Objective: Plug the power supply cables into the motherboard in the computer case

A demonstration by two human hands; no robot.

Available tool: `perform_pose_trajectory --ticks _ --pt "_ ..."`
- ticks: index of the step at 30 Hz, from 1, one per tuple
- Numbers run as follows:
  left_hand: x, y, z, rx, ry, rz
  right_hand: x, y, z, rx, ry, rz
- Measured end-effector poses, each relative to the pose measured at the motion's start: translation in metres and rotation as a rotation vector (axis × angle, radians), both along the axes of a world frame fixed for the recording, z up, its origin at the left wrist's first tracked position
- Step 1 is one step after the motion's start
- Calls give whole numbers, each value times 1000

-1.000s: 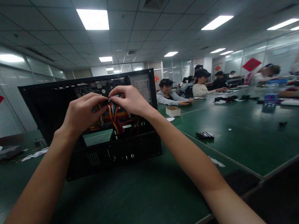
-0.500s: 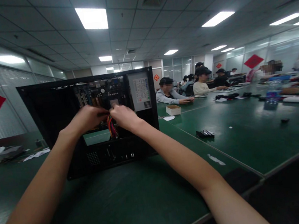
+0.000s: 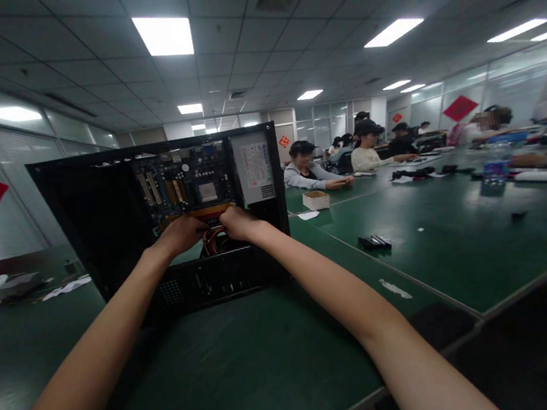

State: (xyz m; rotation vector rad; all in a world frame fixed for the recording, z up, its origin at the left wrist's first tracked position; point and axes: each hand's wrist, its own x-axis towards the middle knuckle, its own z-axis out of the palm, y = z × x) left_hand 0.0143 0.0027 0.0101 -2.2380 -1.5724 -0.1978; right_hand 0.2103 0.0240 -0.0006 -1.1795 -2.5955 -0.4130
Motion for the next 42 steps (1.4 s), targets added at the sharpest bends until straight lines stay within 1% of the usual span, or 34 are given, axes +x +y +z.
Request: perform_pose_trajectory --ticks 4,8,16,21,27,34,38,42 --pt "4 -3 -1 -1 15 -10 -1 -6 1 6 -6 3" --pt "8 -6 0 -8 26 23 0 -10 1 -6 -11 11" --pt "14 -8 1 5 42 81 -3 -5 -3 18 -7 36" --pt "14 -2 -1 44 78 60 -4 -4 -5 39 14 80" --pt "11 3 -4 62 27 48 -4 -5 -5 87 -2 128" --pt "9 2 -5 53 16 45 -7 9 -3 111 57 204" --pt "7 2 -6 58 14 27 -10 15 -3 104 63 199" --pt "4 2 -6 61 21 10 -14 14 -2 159 19 159"
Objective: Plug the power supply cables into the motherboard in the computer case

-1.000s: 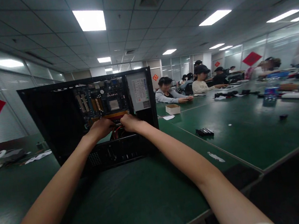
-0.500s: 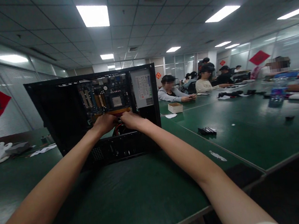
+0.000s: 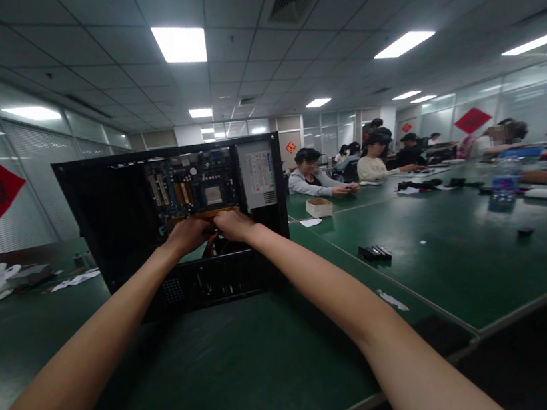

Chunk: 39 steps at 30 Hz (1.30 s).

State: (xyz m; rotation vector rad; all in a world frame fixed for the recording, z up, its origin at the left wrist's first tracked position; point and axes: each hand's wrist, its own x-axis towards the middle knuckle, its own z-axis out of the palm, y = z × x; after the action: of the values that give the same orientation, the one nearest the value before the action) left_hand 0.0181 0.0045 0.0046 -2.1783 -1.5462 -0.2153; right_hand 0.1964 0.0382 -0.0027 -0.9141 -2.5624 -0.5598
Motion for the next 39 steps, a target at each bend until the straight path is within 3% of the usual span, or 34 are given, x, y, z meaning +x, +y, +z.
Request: perform_pose_trajectory --ticks 5,17,25,32,39 --pt "-1 -1 0 -3 -6 1 -4 -1 -1 19 -103 -29" --pt "-5 3 -6 -38 -95 26 -7 1 -2 -23 -93 -84" --pt "-17 21 -12 -59 -206 -72 -6 6 -3 -64 -90 -80" --pt "-8 13 -9 -51 -217 -5 -5 2 -4 -82 -57 -71" --pt "-7 13 -8 -50 -182 -29 0 -1 -6 -108 -6 -69"
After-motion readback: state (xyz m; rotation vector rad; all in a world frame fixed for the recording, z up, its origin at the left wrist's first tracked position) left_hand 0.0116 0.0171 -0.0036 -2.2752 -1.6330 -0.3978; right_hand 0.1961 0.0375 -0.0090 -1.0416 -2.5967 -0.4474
